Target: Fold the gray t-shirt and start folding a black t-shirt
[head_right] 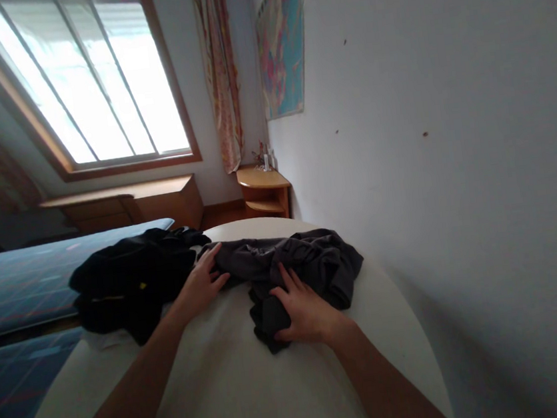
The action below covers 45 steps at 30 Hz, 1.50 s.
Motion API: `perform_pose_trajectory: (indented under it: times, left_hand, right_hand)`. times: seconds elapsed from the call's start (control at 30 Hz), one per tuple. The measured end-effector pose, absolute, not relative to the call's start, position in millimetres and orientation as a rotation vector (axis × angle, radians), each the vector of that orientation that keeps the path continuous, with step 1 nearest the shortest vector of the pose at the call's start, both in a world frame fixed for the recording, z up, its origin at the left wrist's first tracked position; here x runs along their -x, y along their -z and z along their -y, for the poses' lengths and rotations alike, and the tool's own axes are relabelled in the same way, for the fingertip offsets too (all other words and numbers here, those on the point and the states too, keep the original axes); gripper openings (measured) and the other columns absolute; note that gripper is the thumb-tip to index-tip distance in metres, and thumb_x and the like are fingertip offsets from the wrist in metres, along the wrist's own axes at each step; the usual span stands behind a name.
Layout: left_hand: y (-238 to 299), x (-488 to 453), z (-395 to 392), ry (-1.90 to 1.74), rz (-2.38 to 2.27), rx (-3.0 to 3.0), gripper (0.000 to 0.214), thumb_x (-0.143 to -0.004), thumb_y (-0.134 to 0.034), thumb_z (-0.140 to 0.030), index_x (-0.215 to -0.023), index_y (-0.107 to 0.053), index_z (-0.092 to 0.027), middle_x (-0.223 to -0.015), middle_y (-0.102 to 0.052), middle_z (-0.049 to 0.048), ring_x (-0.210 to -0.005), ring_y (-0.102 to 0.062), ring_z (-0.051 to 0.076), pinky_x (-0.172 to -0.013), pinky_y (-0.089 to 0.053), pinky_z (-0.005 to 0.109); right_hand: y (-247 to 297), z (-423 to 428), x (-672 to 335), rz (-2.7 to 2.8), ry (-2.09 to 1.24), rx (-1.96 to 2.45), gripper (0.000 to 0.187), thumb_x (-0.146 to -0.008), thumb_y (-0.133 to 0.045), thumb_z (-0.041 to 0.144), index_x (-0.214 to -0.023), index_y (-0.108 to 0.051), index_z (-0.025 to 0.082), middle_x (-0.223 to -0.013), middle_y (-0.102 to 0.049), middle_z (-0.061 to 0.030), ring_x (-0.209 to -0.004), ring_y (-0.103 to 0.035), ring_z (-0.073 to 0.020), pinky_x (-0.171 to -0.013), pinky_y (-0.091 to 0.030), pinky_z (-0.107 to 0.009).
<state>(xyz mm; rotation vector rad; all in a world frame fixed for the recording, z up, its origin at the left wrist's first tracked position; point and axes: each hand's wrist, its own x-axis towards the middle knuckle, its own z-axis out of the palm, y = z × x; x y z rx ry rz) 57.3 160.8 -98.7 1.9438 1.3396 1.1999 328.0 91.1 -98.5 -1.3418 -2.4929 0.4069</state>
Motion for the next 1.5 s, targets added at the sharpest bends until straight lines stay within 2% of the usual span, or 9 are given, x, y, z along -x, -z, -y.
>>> perform_pose_trajectory:
  times: [0.13,0.3,0.57,0.73,0.83,1.0,1.1,1.3,1.5]
  left_hand:
    - [118.0,-54.9,-159.4,-0.952,-1.454,-2.27,0.07,-0.079,-0.063,-0.013,-0.146,-0.046,-0.016,-0.155,-0.039,0.0164,-0.143,-0.039,0.031,-0.119,-0.033,0.044]
    - [116.5,-49.0,-164.5,-1.073,-1.634,-2.258,0.071,-0.079,-0.057,-0.008,-0.148,-0.04,-0.008,-0.158,-0.032,0.0199,-0.147,-0.032,0.031,-0.121,-0.03,0.043]
    - [111.1,-50.3,-165.4,-1.325,-1.741,-2.098,0.072,-0.083,-0.06,-0.018,-0.15,-0.035,-0.01,-0.155,-0.031,0.0199,-0.146,-0.032,0.032,-0.12,-0.032,0.044]
    - [102.6,-56.5,-151.5,-1.051,-1.934,-2.139,0.066,-0.079,-0.07,-0.026,-0.14,-0.048,-0.014,-0.144,-0.039,0.0187,-0.132,-0.05,0.034,-0.108,-0.044,0.045]
    - [81.5,-62.6,-138.7,-1.009,-2.009,-2.209,0.042,-0.08,-0.068,-0.026,-0.12,-0.061,-0.018,-0.123,-0.055,0.012,-0.114,-0.06,0.029,-0.096,-0.049,0.039]
    - [64.2,-79.8,-114.1,-0.494,-1.527,-2.21,0.019,-0.083,-0.066,-0.039,-0.092,-0.066,-0.022,-0.075,-0.068,0.0016,-0.067,-0.065,0.019,-0.061,-0.044,0.025]
    - [69.1,-91.3,-104.0,-0.417,-1.427,-2.146,0.028,-0.078,-0.069,-0.038,-0.1,-0.066,-0.02,-0.07,-0.07,0.0021,-0.062,-0.065,0.02,-0.055,-0.039,0.024]
    - [73.0,-104.5,-101.8,-0.547,-1.205,-2.09,0.054,-0.085,-0.06,-0.034,-0.135,-0.051,-0.015,-0.08,-0.075,0.0032,-0.071,-0.068,0.02,-0.059,-0.043,0.025]
    - [64.9,-107.9,-101.2,-0.732,-1.111,-2.009,0.056,-0.086,-0.062,-0.034,-0.138,-0.05,-0.017,-0.079,-0.074,0.0016,-0.071,-0.068,0.017,-0.063,-0.046,0.024]
  right_hand:
    - [94.8,-96.4,-330.4,2.495,-0.281,1.368,0.026,-0.076,-0.069,0.016,-0.102,-0.067,0.018,-0.157,-0.038,-0.0144,-0.134,-0.05,-0.0316,-0.109,-0.044,-0.042]
    - [90.1,-111.8,-356.2,2.183,-0.139,1.473,0.026,-0.085,-0.056,0.019,-0.11,-0.065,0.021,-0.126,-0.068,-0.0076,-0.112,-0.066,-0.0263,-0.093,-0.053,-0.038]
    - [86.9,-122.9,-393.7,1.721,0.125,1.524,0.035,-0.076,-0.052,0.013,-0.107,-0.068,0.02,-0.108,-0.062,-0.0098,-0.099,-0.062,-0.0256,-0.092,-0.052,-0.041]
    - [77.7,-109.3,-372.1,2.139,0.052,1.183,0.05,-0.062,-0.052,0.005,-0.106,-0.066,0.024,-0.129,-0.058,-0.0084,-0.125,-0.05,-0.029,-0.111,-0.036,-0.049]
    - [67.7,-95.0,-352.5,2.311,0.026,0.988,0.041,-0.064,-0.055,0.008,-0.098,-0.067,0.027,-0.127,-0.062,-0.0042,-0.125,-0.05,-0.0288,-0.117,-0.023,-0.054]
    - [60.8,-79.9,-328.1,2.44,-0.065,0.945,0.021,-0.077,-0.072,0.036,-0.094,-0.067,0.024,-0.097,-0.07,-0.0038,-0.098,-0.061,-0.024,-0.104,-0.035,-0.046]
    - [68.2,-81.9,-323.2,2.522,-0.076,1.044,0.032,-0.073,-0.079,0.046,-0.092,-0.068,0.022,-0.089,-0.071,-0.0034,-0.093,-0.063,-0.0244,-0.097,-0.038,-0.044]
    - [81.7,-94.9,-326.3,2.545,0.02,1.136,0.006,-0.089,-0.066,0.025,-0.088,-0.07,0.021,-0.091,-0.072,-0.0039,-0.088,-0.066,-0.0211,-0.085,-0.043,-0.036]
    - [85.7,-98.8,-325.7,2.346,0.04,1.145,0.016,-0.098,-0.055,0.028,-0.102,-0.068,0.02,-0.1,-0.074,-0.0061,-0.091,-0.068,-0.0223,-0.087,-0.046,-0.038]
